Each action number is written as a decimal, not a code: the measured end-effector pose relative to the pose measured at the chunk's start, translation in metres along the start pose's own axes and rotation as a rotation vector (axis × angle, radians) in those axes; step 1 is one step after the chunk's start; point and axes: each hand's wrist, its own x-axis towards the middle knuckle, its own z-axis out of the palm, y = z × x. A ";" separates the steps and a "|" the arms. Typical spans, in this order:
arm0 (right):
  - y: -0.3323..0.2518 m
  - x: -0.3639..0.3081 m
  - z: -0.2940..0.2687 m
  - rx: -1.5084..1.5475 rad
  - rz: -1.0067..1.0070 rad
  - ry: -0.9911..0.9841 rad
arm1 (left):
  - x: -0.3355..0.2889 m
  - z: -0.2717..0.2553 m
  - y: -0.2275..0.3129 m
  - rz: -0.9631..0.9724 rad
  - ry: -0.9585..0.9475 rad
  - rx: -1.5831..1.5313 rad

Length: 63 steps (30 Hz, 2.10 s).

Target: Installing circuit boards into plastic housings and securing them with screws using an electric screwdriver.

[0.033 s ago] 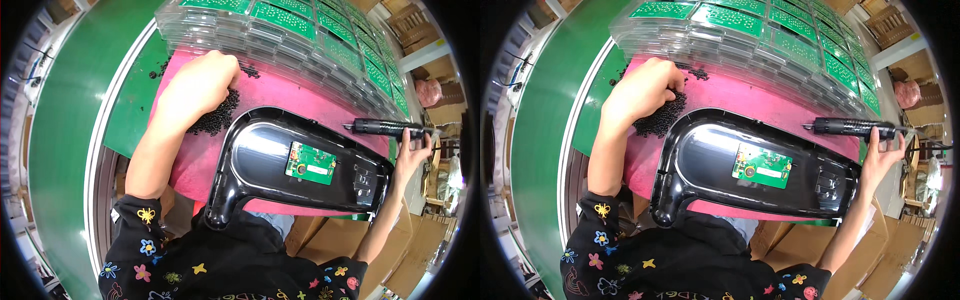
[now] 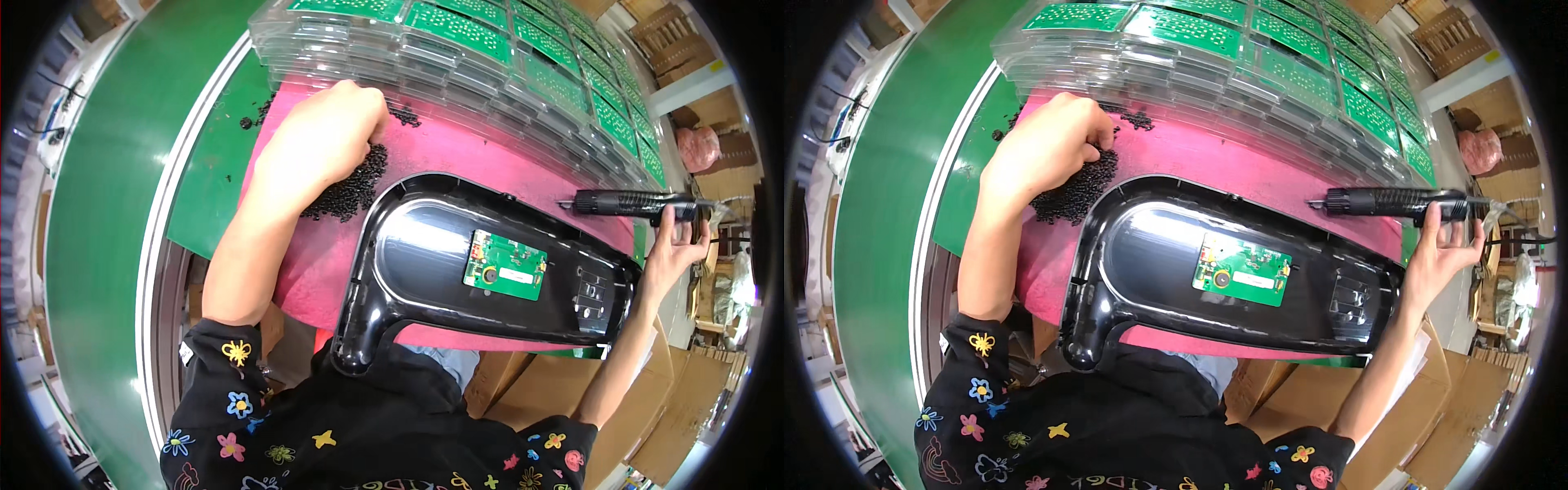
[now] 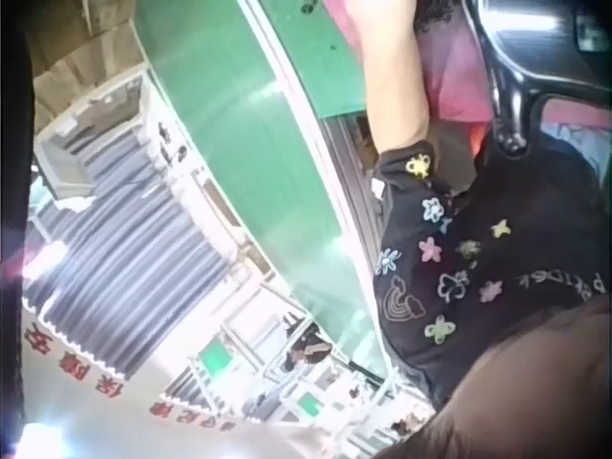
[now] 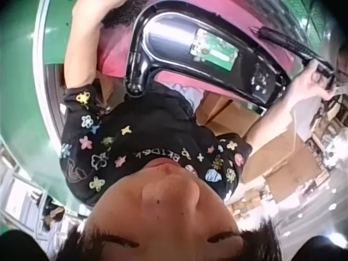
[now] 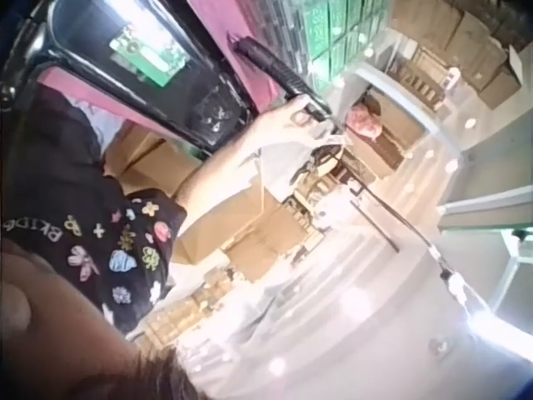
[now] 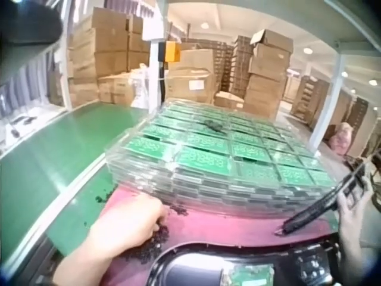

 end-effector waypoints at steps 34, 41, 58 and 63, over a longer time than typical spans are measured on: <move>-0.131 -0.064 0.048 1.568 0.295 -0.446 | -0.006 0.016 0.090 0.487 -0.026 -0.713; -0.130 -0.071 0.053 1.552 0.288 -0.500 | -0.010 0.022 0.092 0.445 -0.006 -0.732; -0.119 -0.079 0.065 1.543 0.195 -0.588 | -0.003 0.026 0.092 0.721 0.111 -0.560; -0.116 -0.072 0.061 1.532 0.212 -0.648 | -0.005 0.023 0.091 0.705 0.062 -0.560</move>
